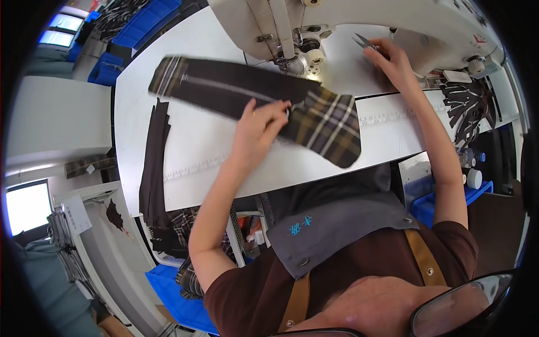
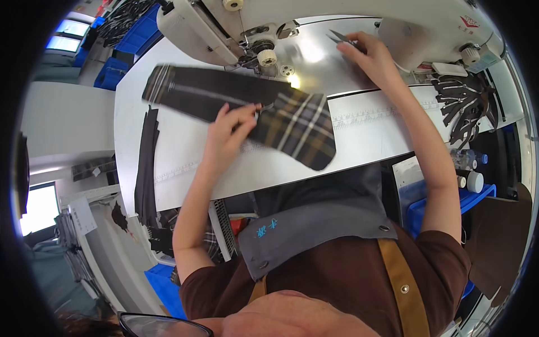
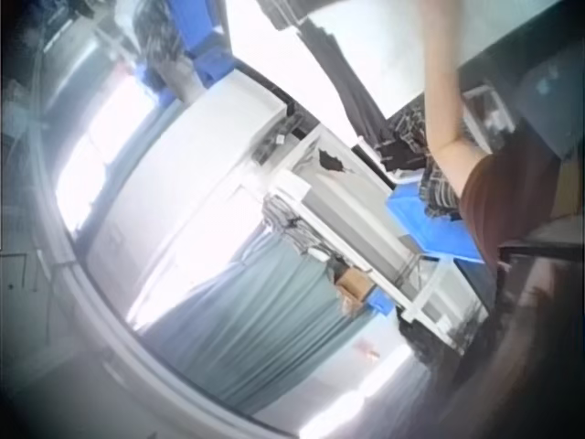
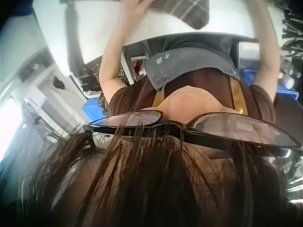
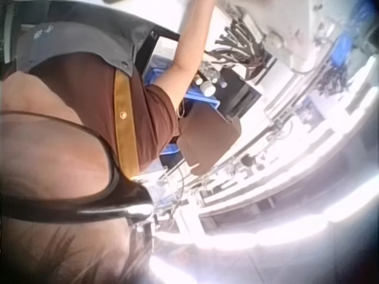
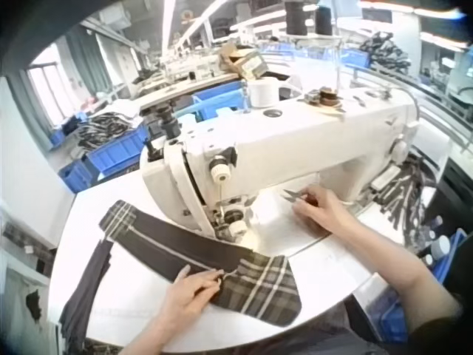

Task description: The person sews a zipper onto a plaid fabric pouch using a sewing machine. They align the zipper with the fabric edge, guide the material under the needle, and stitch along the zipper teeth. The person repeats this process for multiple pouches, trimming excess thread and moving finished items aside.

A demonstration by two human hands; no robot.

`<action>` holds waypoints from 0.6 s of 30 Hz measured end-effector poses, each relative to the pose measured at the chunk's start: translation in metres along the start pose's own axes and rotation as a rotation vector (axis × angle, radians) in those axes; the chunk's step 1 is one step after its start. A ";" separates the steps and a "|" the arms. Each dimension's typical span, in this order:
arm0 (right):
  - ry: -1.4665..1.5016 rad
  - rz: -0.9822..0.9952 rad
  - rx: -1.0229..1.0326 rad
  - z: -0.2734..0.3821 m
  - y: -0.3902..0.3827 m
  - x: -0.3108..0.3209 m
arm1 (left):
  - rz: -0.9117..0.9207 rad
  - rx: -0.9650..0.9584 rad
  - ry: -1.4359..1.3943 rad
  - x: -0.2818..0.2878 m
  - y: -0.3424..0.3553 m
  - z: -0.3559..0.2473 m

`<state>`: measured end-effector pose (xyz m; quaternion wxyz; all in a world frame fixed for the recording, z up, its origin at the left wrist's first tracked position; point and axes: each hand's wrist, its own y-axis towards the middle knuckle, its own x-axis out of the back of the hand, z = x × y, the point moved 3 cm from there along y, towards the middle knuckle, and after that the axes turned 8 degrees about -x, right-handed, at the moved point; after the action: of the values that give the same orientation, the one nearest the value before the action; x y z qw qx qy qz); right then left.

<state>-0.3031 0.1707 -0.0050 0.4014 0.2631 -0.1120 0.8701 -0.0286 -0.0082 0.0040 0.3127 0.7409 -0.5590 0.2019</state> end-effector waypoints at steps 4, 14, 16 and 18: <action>-0.035 0.032 0.166 0.018 -0.056 -0.010 | 0.035 0.057 -0.325 -0.014 -0.067 -0.039; -0.434 0.367 0.998 0.108 -0.101 -0.073 | -0.101 0.074 -0.510 -0.024 -0.092 -0.044; -0.504 0.396 0.945 0.102 -0.102 -0.077 | -0.096 0.068 -0.520 -0.023 -0.089 -0.044; -0.517 0.327 0.881 0.097 -0.098 -0.072 | -0.098 0.050 -0.514 -0.025 -0.092 -0.042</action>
<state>-0.1542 0.1492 0.0349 0.0717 0.5915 0.1290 0.7927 0.0536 0.0549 -0.0039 0.1515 0.8017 -0.5782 0.0052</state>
